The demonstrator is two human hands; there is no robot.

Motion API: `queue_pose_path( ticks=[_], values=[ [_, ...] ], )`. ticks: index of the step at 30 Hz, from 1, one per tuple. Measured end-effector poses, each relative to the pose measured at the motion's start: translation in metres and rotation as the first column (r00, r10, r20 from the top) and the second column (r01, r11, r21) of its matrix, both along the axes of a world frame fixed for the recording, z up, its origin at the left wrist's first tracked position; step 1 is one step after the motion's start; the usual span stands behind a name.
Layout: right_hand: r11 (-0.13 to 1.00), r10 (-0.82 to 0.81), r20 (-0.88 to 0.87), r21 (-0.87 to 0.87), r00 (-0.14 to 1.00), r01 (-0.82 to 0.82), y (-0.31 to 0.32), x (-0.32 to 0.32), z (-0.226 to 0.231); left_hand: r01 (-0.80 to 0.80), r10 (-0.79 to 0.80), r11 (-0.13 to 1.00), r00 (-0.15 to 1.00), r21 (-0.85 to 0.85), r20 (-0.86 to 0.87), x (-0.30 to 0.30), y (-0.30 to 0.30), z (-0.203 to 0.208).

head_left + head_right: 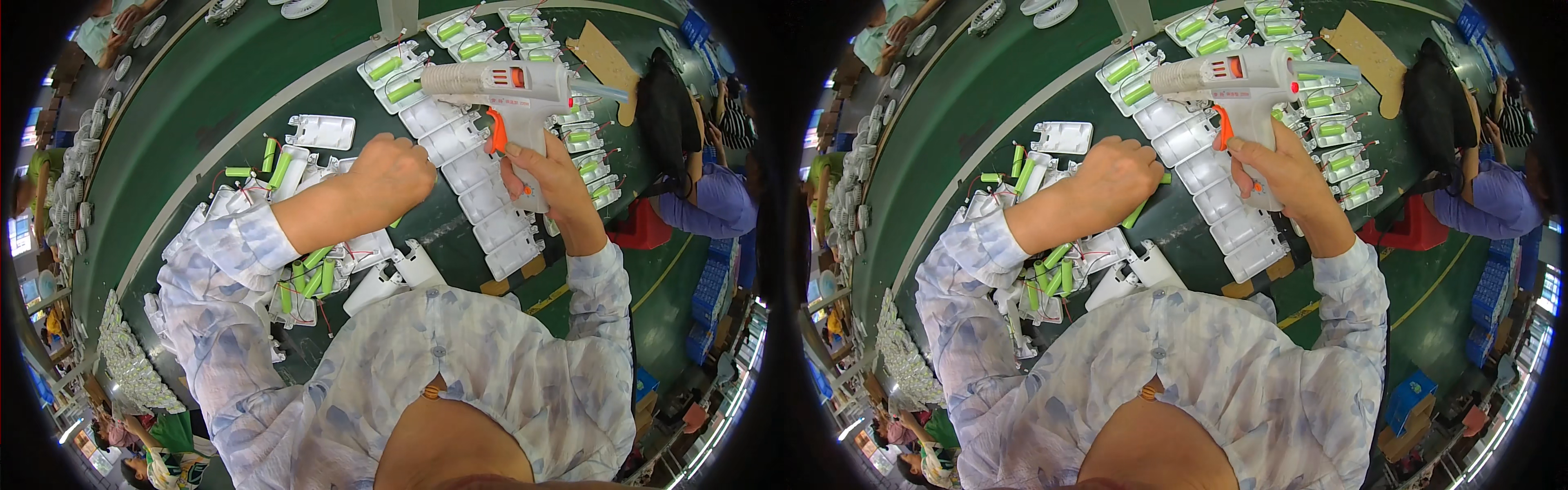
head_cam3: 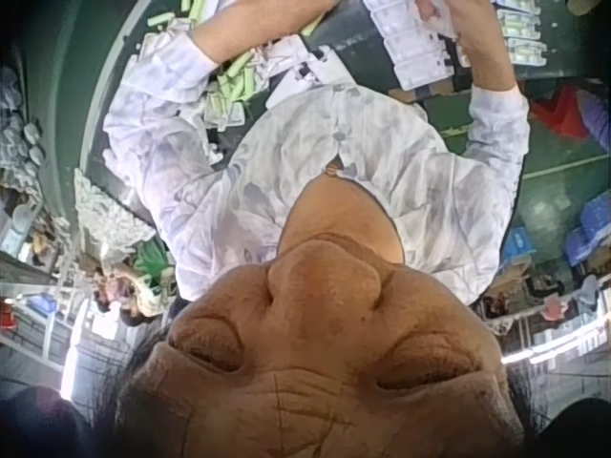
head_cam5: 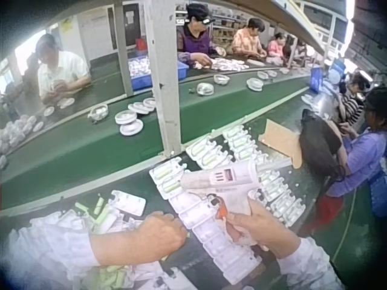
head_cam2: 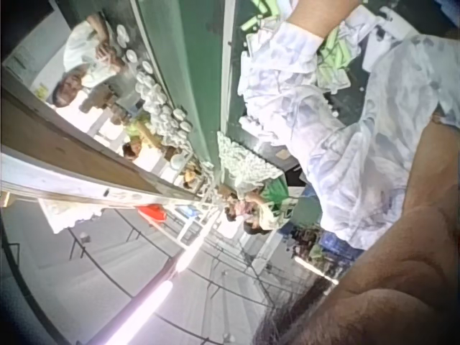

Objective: The person assembles electronic components by gluing batteries into plastic casings using a hot glue gun.

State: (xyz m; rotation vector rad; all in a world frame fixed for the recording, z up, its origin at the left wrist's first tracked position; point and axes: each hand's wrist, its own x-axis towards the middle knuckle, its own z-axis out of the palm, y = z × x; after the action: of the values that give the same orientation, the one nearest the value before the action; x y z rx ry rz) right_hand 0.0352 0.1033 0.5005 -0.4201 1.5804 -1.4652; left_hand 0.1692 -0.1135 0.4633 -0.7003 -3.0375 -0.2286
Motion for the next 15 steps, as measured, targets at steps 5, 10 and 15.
queue_pose_path(
  ticks=[5, 10, 15],
  values=[
    [0.999, 0.013, -0.063, 0.034, 0.998, -0.011, 0.008, 0.002, -0.001, -0.075, 0.073, 0.991, 0.997, 0.114, 0.021, 0.004, 0.000, 0.017],
    [0.999, 0.034, -0.077, 0.044, 0.996, -0.031, 0.009, 0.002, -0.001, -0.290, 0.219, 0.822, 0.956, 0.491, 0.196, 0.009, -0.013, 0.037],
    [0.999, 0.022, -0.046, -0.028, 0.999, -0.024, 0.017, 0.001, 0.000, -0.473, 0.307, 0.782, 0.859, 0.406, 0.409, 0.007, -0.027, 0.033]
  ],
)
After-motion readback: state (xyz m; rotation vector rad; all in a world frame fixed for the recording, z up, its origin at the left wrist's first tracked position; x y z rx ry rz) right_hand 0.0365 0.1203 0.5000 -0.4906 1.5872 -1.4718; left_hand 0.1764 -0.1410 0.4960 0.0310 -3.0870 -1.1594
